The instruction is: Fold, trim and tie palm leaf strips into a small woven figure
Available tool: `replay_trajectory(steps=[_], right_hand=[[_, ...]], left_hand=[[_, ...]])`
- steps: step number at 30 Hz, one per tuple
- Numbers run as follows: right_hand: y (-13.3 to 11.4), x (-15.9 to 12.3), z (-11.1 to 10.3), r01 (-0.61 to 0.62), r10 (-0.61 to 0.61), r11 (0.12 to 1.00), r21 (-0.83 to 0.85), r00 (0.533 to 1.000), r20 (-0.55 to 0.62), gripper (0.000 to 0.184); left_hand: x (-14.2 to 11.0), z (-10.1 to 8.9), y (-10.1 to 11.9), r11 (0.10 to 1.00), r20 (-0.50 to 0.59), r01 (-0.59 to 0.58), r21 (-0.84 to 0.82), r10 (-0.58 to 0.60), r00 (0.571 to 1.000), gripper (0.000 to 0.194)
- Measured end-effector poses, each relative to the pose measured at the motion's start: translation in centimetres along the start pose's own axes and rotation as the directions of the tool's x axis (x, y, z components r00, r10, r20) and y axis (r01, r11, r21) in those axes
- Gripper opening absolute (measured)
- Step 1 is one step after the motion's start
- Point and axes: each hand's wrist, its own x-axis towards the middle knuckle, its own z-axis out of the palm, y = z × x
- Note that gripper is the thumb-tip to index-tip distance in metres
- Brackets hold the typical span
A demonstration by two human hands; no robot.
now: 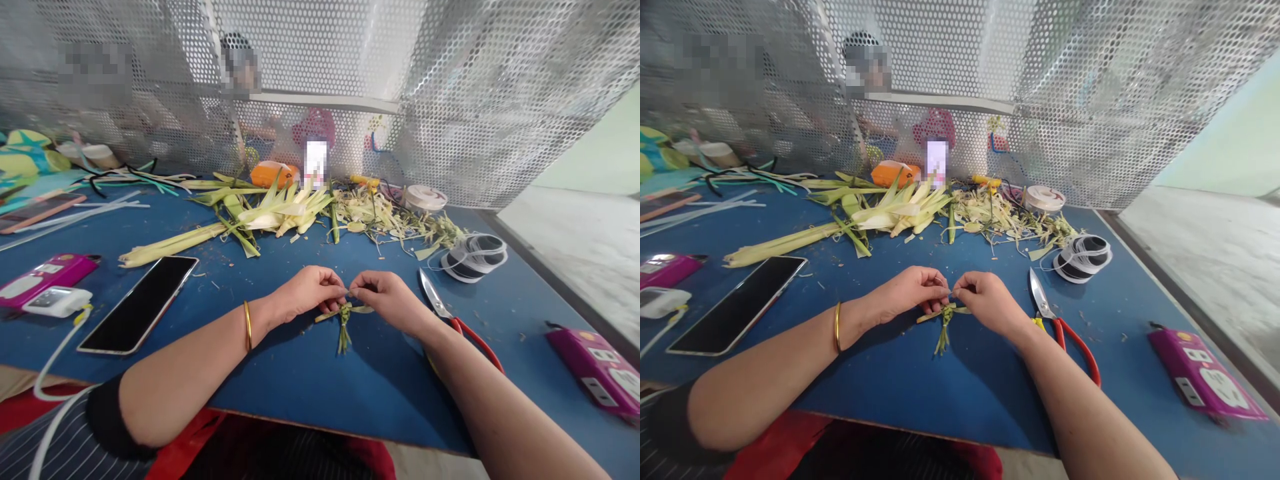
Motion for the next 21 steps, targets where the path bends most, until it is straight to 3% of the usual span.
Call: replay_trajectory(steps=[6,11,17,21], right_hand=[[-0.2,-0.3,-0.3,0.005,-0.004,1.0,-0.009,0.997,0.071,0.021],[-0.4,-0.5,-0.5,0.021,-0.016,0.999,-0.038,0.989,0.146,0.018],[0.4,0.2,0.2,0.092,-0.086,0.984,0.154,0.995,-0.048,0.015],[0.6,0.5,1.1,0.123,-0.124,0.973,0.194,0.992,-0.011,0.012]], left_hand=[[0.1,0.0,-0.1,0.999,-0.039,0.041,-0.027,-0.042,0.998,0.012],[0.1,-0.1,-0.1,0.999,-0.043,0.007,-0.037,-0.008,0.999,0.008],[0.2,-0.2,-0.3,0.996,-0.026,-0.086,0.015,0.086,0.996,0.008],[0.7,-0.4,-0.7,0.975,-0.059,-0.186,0.121,0.195,0.979,0.007]])
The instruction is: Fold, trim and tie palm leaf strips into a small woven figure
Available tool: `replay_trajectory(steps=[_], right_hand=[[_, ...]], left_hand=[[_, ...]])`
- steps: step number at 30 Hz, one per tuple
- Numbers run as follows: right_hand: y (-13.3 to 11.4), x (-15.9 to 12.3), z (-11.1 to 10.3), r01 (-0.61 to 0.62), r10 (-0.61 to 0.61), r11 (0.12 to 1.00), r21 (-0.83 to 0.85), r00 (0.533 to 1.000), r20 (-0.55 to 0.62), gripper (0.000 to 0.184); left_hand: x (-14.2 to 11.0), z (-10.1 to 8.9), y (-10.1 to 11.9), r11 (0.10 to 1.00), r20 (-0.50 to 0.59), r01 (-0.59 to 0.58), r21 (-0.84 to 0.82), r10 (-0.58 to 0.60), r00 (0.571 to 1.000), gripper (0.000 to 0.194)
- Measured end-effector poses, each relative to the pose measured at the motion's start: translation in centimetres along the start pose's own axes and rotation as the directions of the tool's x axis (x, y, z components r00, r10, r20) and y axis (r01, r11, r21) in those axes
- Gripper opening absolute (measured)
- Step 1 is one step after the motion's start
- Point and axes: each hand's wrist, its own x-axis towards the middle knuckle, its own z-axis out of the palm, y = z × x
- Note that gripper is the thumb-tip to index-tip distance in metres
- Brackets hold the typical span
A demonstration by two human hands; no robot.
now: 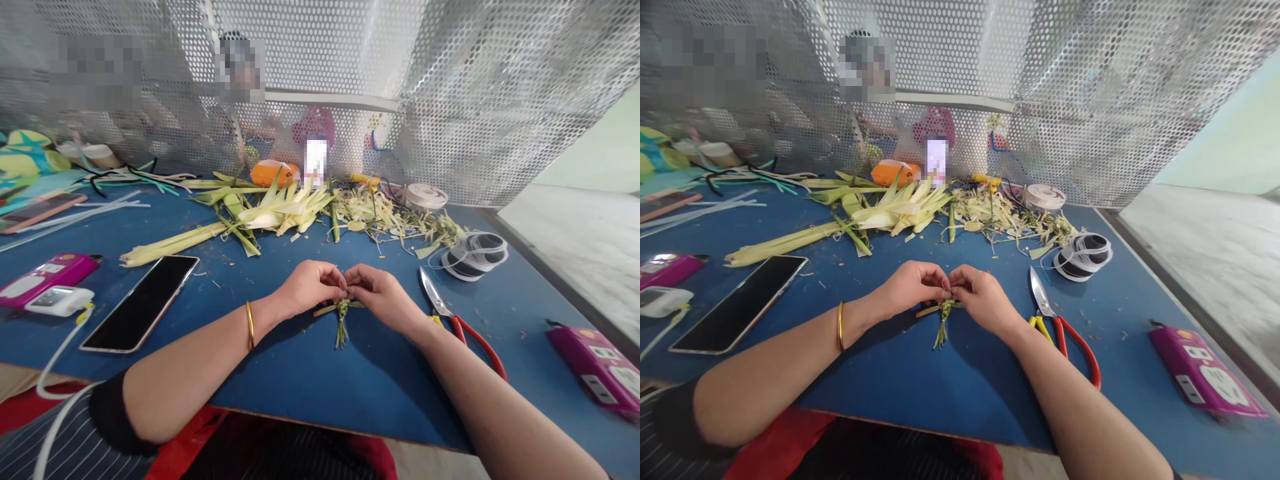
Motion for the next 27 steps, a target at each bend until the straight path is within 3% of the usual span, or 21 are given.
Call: replay_trajectory(steps=[6,12,15,18,22,27], right_hand=[[0.1,-0.02,0.13,-0.041,0.04,0.998,-0.041,0.999,-0.02,0.014],[-0.14,-0.06,0.28,-0.088,0.087,0.996,-0.029,0.996,-0.034,0.013],[-0.33,-0.13,0.33,-0.097,0.097,0.995,-0.026,0.995,-0.02,0.011],[-0.42,-0.14,0.37,-0.086,0.086,0.996,0.027,0.996,0.001,0.014],[-0.38,-0.08,0.39,-0.081,0.08,0.996,0.037,0.996,0.023,0.018],[-0.43,-0.01,0.24,-0.08,0.08,0.996,-0.045,0.997,-0.015,0.02]], left_hand=[[-0.18,0.0,-0.01,0.905,-0.048,-0.204,0.373,0.239,0.97,0.011],[-0.53,0.19,-0.13,0.591,0.058,-0.349,0.727,0.454,0.889,0.016],[-0.46,0.25,-0.48,0.447,0.122,-0.387,0.806,0.515,0.849,0.014],[-0.37,0.26,-0.76,0.365,0.148,-0.383,0.848,0.532,0.834,0.017],[-0.23,0.13,-0.86,0.378,0.145,-0.386,0.841,0.531,0.835,0.019],[0.12,-0.18,-0.87,0.58,0.039,-0.39,0.715,0.525,0.851,0.014]])
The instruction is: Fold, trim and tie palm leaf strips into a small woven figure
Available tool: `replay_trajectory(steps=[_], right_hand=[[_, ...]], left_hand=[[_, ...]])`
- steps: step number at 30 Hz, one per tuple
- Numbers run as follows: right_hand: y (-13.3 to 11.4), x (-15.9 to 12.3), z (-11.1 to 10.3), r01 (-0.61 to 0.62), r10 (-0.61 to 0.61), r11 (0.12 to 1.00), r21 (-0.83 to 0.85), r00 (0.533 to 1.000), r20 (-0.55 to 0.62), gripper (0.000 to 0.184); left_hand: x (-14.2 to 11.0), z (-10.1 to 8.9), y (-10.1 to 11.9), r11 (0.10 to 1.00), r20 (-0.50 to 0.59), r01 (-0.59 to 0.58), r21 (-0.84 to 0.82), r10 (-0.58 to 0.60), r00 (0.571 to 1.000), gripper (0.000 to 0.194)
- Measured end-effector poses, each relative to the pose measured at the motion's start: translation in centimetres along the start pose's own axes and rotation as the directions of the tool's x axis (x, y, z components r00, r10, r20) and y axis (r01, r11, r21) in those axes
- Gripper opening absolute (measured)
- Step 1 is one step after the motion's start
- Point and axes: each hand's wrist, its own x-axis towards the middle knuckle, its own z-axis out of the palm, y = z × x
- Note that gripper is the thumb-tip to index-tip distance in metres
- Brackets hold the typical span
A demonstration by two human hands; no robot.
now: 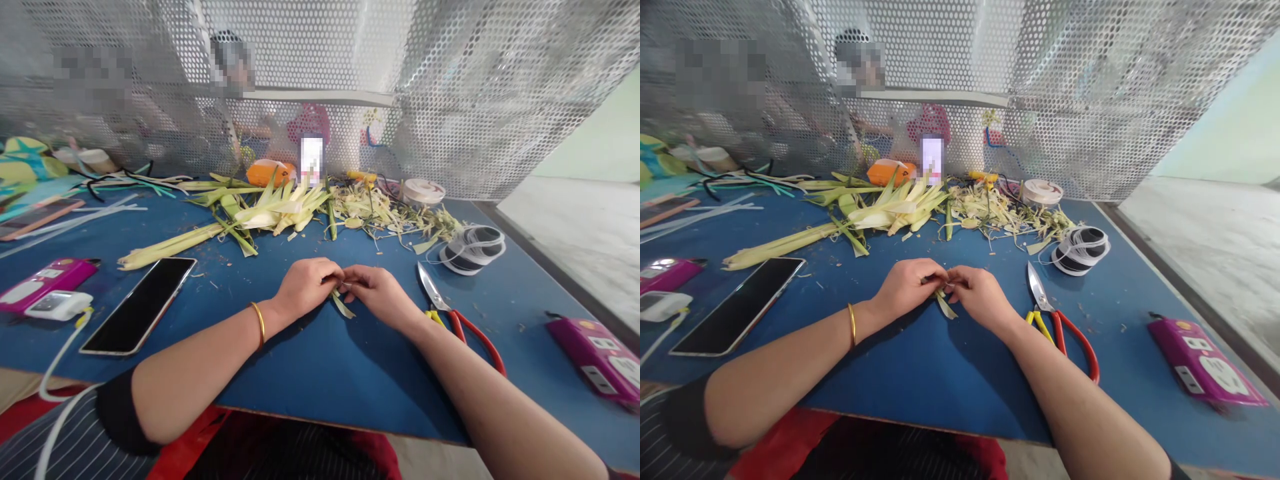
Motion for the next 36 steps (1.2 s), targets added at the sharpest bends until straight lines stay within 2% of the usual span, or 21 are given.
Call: replay_trajectory(steps=[3,9,16,21,24,27,31,36], right_hand=[[0.2,0.1,0.0,-0.014,0.013,0.999,-0.033,0.999,-0.037,0.019],[1.1,0.4,0.2,-0.051,0.05,0.999,-0.001,0.993,-0.104,0.021],[1.9,0.9,0.3,-0.022,0.031,0.996,0.081,0.993,-0.113,0.018],[1.7,0.8,0.4,-0.043,0.054,0.994,0.097,0.991,-0.12,0.012],[1.5,0.7,0.3,-0.059,0.07,0.995,0.085,0.988,-0.134,0.012],[1.2,0.5,0.2,-0.079,0.09,0.994,0.08,0.986,-0.144,0.014],[1.0,0.5,0.0,-0.075,0.081,0.996,0.045,0.987,-0.137,0.017],[1.0,0.4,-0.4,-0.072,0.073,0.997,0.016,0.991,-0.114,0.017]], left_hand=[[0.1,0.1,-0.1,1.0,-0.019,-0.017,-0.024,0.017,1.0,0.014],[0.0,0.3,-0.1,0.993,-0.013,-0.1,0.057,0.1,0.995,0.016],[-0.1,0.1,0.1,0.946,0.063,-0.214,0.245,0.205,0.977,0.029],[-0.2,0.1,0.1,0.946,0.061,-0.229,0.231,0.221,0.973,0.029],[-0.1,0.1,-0.1,0.975,-0.007,-0.177,0.135,0.179,0.984,0.023],[0.1,0.0,-0.2,0.997,-0.048,-0.07,0.015,0.07,0.996,0.016],[0.2,-0.3,-0.2,0.995,-0.008,0.056,-0.085,-0.057,0.998,0.016],[0.4,-0.5,0.0,0.981,0.024,0.127,-0.144,-0.125,0.992,0.015]])
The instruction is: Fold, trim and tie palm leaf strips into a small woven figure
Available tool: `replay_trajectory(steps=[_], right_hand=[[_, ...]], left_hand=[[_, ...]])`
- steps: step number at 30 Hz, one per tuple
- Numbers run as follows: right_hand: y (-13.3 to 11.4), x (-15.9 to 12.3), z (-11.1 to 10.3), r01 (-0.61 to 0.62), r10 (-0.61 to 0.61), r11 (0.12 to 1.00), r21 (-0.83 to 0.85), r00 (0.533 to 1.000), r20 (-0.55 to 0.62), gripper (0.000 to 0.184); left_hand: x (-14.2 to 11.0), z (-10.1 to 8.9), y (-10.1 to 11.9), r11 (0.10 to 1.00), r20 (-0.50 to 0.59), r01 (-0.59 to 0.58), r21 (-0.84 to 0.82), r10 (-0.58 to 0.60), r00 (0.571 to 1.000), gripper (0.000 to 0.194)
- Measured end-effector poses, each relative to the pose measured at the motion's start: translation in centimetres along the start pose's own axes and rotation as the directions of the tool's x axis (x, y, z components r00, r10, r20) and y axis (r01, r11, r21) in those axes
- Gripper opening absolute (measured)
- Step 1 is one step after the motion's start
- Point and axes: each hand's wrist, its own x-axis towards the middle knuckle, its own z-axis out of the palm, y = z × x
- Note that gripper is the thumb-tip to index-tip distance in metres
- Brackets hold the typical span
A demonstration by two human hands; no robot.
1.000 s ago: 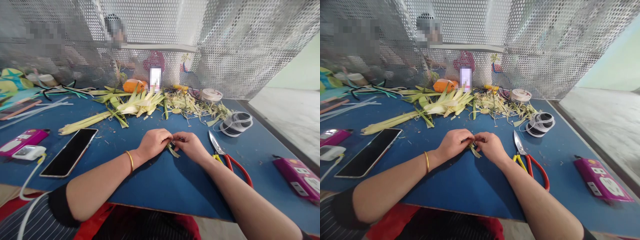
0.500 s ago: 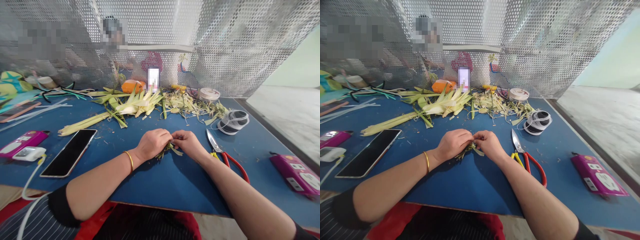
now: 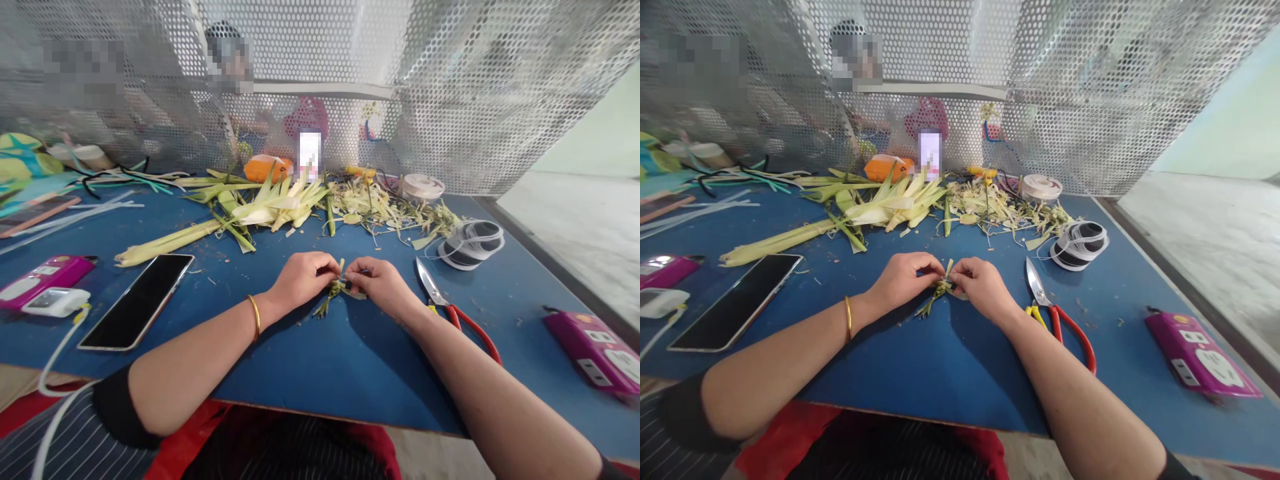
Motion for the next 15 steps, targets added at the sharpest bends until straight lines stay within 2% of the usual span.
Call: replay_trajectory(steps=[7,15], right_hand=[[-0.23,-0.11,-0.37,0.003,-0.006,0.998,0.063,0.999,0.045,0.023],[-0.5,-0.33,-0.12,-0.015,0.014,0.999,0.038,1.0,0.026,0.03]], left_hand=[[0.0,-0.07,0.22,1.0,0.0,0.007,-0.022,-0.007,1.0,0.012],[0.01,0.26,0.12,1.0,-0.011,-0.005,-0.025,0.005,1.0,0.012]])
